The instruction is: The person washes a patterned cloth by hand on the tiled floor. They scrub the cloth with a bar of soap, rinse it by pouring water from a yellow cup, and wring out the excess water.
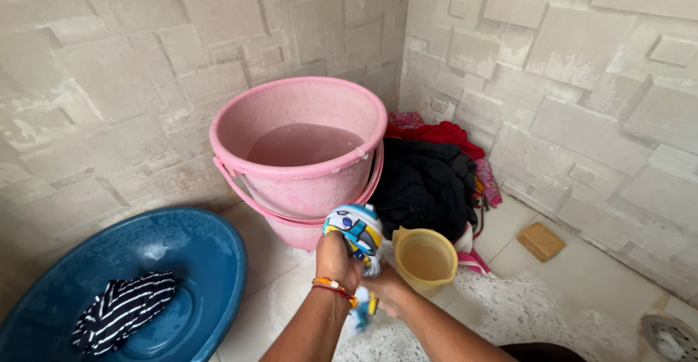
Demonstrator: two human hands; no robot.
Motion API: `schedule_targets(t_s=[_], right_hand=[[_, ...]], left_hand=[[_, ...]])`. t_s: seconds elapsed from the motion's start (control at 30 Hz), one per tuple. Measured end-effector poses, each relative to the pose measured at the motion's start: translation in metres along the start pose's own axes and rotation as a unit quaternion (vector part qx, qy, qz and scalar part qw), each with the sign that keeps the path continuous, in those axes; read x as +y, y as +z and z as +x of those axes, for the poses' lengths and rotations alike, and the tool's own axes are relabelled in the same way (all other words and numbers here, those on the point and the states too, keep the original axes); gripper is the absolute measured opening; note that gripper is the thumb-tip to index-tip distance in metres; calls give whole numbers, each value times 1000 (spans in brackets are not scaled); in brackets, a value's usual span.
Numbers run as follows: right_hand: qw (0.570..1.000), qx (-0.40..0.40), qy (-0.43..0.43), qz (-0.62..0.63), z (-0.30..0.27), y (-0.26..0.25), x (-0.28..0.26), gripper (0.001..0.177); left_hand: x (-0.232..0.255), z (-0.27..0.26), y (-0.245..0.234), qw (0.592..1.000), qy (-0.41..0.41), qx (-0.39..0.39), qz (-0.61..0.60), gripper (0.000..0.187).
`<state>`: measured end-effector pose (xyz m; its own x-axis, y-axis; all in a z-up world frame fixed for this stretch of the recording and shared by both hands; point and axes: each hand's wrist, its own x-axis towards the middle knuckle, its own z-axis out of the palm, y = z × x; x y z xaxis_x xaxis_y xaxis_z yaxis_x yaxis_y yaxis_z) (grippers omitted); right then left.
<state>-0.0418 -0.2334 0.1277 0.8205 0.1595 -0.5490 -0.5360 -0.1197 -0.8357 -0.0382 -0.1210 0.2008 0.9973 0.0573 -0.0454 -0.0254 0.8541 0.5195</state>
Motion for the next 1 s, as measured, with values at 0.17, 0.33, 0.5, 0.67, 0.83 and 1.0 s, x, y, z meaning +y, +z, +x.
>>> schedule_targets(t_s=[0.17, 0.33, 0.5, 0.67, 0.83, 1.0], right_hand=[[967, 117, -117, 192, 18, -9, -1, 53], [934, 190, -301, 25, 15, -20, -15, 52], [897, 193, -389, -86, 10, 1, 5, 54], [913, 168, -365, 68, 7, 18, 12, 38], [876, 141, -289, 360, 25, 16, -2, 31], [881, 123, -73, 452, 21, 8, -21, 36]], left_hand=[[24, 1, -35, 996, -13, 82, 20, 28], [31, -12, -108, 927, -208, 201, 238, 52], [22, -15, -42, 923, -340, 165, 73, 64], [8, 6, -45, 955, -282, 66, -61, 41], [-16, 37, -64, 969, -108, 221, -27, 23], [-15, 39, -58, 940, 9, 291, 179, 23]])
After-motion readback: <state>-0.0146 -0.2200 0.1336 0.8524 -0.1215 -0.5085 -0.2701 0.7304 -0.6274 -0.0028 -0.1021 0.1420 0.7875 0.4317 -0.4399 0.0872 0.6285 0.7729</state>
